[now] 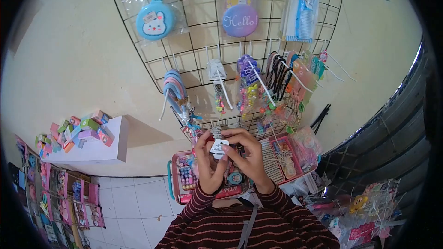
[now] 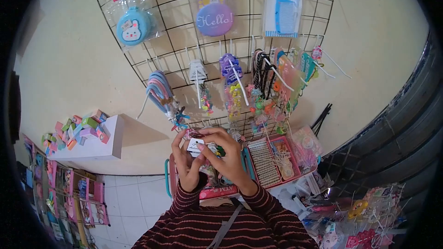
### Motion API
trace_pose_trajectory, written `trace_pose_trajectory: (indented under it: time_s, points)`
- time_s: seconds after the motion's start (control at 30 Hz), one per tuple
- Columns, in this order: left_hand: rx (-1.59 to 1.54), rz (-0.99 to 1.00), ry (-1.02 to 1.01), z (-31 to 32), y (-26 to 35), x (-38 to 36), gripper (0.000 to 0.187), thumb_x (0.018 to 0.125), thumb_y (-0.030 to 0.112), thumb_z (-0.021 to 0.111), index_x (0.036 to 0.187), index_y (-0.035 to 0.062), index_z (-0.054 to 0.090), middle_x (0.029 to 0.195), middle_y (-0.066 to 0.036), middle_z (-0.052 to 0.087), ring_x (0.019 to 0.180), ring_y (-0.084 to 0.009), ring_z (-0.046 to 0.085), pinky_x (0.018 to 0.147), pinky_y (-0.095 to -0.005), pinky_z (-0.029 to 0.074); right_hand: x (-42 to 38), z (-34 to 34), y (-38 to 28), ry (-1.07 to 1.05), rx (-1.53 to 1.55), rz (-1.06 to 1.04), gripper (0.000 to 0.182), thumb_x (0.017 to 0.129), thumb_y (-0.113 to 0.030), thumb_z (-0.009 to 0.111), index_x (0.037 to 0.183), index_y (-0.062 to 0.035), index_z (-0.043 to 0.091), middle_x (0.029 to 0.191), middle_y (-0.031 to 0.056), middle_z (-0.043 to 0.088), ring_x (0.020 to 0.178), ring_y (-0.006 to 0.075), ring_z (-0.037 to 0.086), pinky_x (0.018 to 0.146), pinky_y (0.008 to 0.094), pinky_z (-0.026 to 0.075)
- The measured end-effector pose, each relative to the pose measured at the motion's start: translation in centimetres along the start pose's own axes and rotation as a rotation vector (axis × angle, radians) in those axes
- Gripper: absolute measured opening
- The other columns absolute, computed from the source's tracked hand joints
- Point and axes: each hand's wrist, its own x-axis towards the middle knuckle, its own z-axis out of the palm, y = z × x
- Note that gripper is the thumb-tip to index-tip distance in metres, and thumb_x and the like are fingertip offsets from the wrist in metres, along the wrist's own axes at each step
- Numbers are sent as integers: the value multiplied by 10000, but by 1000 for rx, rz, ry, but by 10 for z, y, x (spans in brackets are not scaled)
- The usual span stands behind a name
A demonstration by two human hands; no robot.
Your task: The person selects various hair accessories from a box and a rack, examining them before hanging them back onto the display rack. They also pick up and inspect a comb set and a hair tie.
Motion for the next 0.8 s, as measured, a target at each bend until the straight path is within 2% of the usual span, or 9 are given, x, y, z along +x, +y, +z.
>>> trace_pose_trajectory:
  time_s: [0.07,0.2,0.23,0.37,0.47,0.57,0.6,0.73,0.8]
  points:
    - [-44,4,-32,7,-1,-1,560,719,-104,449,1201,16,190,951,-106,442,887,-146,441,753,-234,358,1,-6,-2,12,66,21,109,707,-19,564,804,24,538,910,125,551,809,170,543,703,259,408]
    - [-85,-55,-122,9,-9,-10,466,765,-64,446,1169,20,229,943,-119,452,825,-137,474,672,-248,425,8,-12,-27,127,173,115,54,761,1,517,803,34,521,802,98,573,709,110,543,643,211,419]
    - [-121,-21,-117,10,-12,-11,383,780,-45,443,1122,5,278,913,-121,469,761,-131,493,620,-238,437,13,-11,-26,132,170,59,63,764,4,516,820,33,511,780,78,571,649,87,540,601,193,424]
    - [-172,-101,-143,7,-11,-13,297,788,-34,441,1067,-5,344,845,-112,499,687,-123,498,612,-221,424,34,-10,-35,190,141,35,90,753,14,528,838,30,503,767,72,568,649,84,541,599,184,422]
    - [-202,-114,-146,3,-15,-14,296,789,-34,441,1068,-2,348,844,-107,504,678,-120,496,610,-217,419,44,-5,-36,299,245,15,142,743,-13,554,874,17,508,729,105,592,632,55,541,533,165,416]
    - [-190,-135,-147,-4,-23,-14,293,789,-27,448,1065,0,353,838,-100,509,677,-111,494,601,-203,409,48,-2,-35,380,138,-53,144,733,31,544,871,26,504,775,72,574,619,63,537,516,147,408]
    - [-162,-136,-135,-6,-27,-14,294,788,-25,450,1064,0,355,832,-97,512,670,-107,495,597,-197,405,48,-3,-33,312,59,-89,147,732,24,549,875,23,517,777,73,579,594,56,532,487,151,405]
    - [-231,-233,-129,-10,-31,-12,218,802,10,441,1011,13,376,808,-88,515,617,-101,494,475,-167,384,55,-1,-25,242,-121,-218,132,719,0,569,850,11,562,756,87,597,541,35,518,424,155,389]
    - [-221,-225,-169,-12,-37,-11,183,812,33,434,986,17,382,808,-88,515,604,-103,493,423,-168,371,55,-5,-29,267,-163,-154,113,700,-6,580,811,11,587,730,93,606,562,70,548,456,175,410]
